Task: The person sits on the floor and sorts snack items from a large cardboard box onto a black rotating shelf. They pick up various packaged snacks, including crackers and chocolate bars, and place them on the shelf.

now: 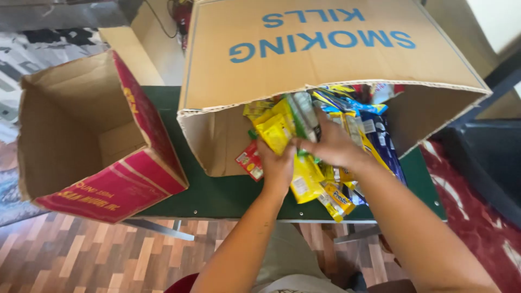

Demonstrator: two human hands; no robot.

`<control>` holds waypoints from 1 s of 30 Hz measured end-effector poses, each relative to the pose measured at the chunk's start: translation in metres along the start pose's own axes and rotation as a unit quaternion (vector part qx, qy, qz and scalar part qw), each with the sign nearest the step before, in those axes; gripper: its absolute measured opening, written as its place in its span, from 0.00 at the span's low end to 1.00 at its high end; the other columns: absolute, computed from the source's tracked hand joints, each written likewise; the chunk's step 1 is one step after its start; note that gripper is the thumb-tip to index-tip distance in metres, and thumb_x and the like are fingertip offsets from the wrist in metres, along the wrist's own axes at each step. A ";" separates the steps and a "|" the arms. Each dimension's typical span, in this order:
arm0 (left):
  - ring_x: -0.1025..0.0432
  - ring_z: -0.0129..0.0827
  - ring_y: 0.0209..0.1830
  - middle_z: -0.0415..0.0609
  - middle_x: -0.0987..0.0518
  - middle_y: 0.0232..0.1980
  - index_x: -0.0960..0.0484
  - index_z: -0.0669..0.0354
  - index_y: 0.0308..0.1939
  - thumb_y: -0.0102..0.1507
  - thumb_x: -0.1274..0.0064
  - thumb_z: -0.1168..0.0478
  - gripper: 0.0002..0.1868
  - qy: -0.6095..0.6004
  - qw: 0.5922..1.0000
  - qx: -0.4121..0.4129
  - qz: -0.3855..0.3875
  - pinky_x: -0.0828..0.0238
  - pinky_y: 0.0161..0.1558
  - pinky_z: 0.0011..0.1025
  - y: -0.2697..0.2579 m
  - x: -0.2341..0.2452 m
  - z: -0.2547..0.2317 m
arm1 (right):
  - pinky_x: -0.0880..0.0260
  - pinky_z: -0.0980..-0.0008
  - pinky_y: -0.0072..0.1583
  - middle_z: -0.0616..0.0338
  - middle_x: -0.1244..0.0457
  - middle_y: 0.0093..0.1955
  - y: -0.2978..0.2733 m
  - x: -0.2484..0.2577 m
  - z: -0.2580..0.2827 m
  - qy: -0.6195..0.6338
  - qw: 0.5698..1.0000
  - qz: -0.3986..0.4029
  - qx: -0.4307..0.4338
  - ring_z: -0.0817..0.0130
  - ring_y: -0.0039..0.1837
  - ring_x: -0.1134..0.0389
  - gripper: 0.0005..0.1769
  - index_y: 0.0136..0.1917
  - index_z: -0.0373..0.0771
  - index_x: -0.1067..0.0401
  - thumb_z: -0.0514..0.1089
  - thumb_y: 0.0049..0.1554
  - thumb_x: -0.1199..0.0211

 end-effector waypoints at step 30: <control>0.51 0.64 0.81 0.54 0.40 0.80 0.39 0.38 0.77 0.62 0.43 0.40 0.42 0.580 0.777 -0.234 0.073 0.63 0.67 0.80 -0.001 -0.032 -0.002 | 0.68 0.21 0.73 0.38 0.57 0.83 -0.103 -0.030 -0.056 -0.323 0.922 -0.173 0.129 0.34 0.83 0.60 0.53 0.78 0.53 0.42 0.80 0.48 0.40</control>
Point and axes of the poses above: each hand's wrist, its own y-axis towards the middle knuckle, its own x-axis out of the back of the hand, z = x × y, the point moved 1 cm from there along y, towards the middle knuckle
